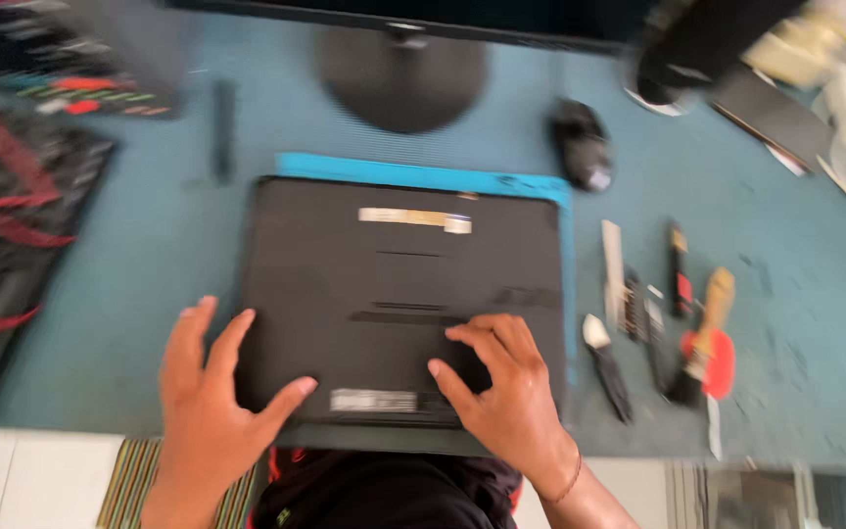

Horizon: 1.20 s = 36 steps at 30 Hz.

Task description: The person uses a screwdriver to remove screws from the bottom panel of a laptop. After removing several screws, the person flips the laptop over and uses a prying tool to separate the bottom case.

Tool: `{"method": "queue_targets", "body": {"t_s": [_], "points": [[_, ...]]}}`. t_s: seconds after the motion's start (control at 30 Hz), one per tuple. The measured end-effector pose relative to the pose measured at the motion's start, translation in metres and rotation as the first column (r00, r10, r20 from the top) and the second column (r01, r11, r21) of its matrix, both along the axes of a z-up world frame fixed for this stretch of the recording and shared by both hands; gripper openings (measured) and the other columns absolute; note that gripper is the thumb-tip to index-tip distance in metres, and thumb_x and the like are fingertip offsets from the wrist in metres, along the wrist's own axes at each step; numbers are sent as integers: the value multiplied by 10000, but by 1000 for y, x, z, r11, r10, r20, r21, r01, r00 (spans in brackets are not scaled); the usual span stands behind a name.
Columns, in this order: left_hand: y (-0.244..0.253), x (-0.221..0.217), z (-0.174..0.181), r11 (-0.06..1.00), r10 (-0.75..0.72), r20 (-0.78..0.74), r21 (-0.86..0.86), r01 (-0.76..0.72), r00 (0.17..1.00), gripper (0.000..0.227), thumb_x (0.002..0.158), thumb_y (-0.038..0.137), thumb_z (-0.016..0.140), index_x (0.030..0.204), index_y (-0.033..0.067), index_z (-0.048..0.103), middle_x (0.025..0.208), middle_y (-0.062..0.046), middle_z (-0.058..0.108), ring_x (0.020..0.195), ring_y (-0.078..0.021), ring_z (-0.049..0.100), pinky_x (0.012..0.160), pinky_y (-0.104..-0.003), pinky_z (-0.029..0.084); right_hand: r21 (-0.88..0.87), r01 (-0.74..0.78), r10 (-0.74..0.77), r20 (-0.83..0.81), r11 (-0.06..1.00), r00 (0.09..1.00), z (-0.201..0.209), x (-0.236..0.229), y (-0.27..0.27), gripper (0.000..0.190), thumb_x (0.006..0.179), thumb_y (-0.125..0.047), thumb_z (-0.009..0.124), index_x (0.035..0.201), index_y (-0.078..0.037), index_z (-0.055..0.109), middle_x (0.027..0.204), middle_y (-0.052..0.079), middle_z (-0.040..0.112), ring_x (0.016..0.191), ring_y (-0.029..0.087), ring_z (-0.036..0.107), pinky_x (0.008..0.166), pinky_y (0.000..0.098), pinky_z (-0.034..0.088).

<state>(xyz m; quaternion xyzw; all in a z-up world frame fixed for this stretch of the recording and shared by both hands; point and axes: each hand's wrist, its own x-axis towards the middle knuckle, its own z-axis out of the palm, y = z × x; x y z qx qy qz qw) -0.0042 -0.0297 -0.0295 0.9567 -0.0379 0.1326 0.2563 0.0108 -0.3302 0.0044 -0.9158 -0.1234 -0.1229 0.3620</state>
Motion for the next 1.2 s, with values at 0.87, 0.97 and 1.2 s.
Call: {"method": "queue_targets", "body": {"t_s": [0.87, 0.97, 1.2], "points": [[38, -18, -24, 972, -233, -34, -15, 233, 972, 1030, 859, 674, 652, 1594, 34, 317, 1684, -131, 320, 1545, -214, 338, 1272, -540, 200, -59, -471, 470, -38, 880, 882, -15, -3, 102, 298, 832, -282, 874, 1020, -97, 734, 1266, 111, 581, 1342, 405, 485, 983, 578, 433], [38, -18, -25, 973, -228, -60, -34, 227, 972, 1028, 848, 683, 647, 1600, 60, 324, 1691, -102, 307, 1539, -214, 346, 1269, -549, 198, -55, -469, 467, -37, 882, 883, -14, -5, 98, 215, 852, -221, 856, 983, -109, 729, 1274, 115, 576, 1357, 412, 482, 979, 568, 435], [38, -16, -5, 941, -253, -157, -269, 205, 955, 1151, 721, 709, 693, 1605, 79, 311, 1687, -85, 322, 1596, -304, 218, 1283, -551, 105, -33, -163, 164, 45, 986, 985, 9, 3, 41, 203, 796, -316, 857, 885, -147, 789, 1204, 30, 680, 1280, 309, 591, 1098, 480, 418]]}}
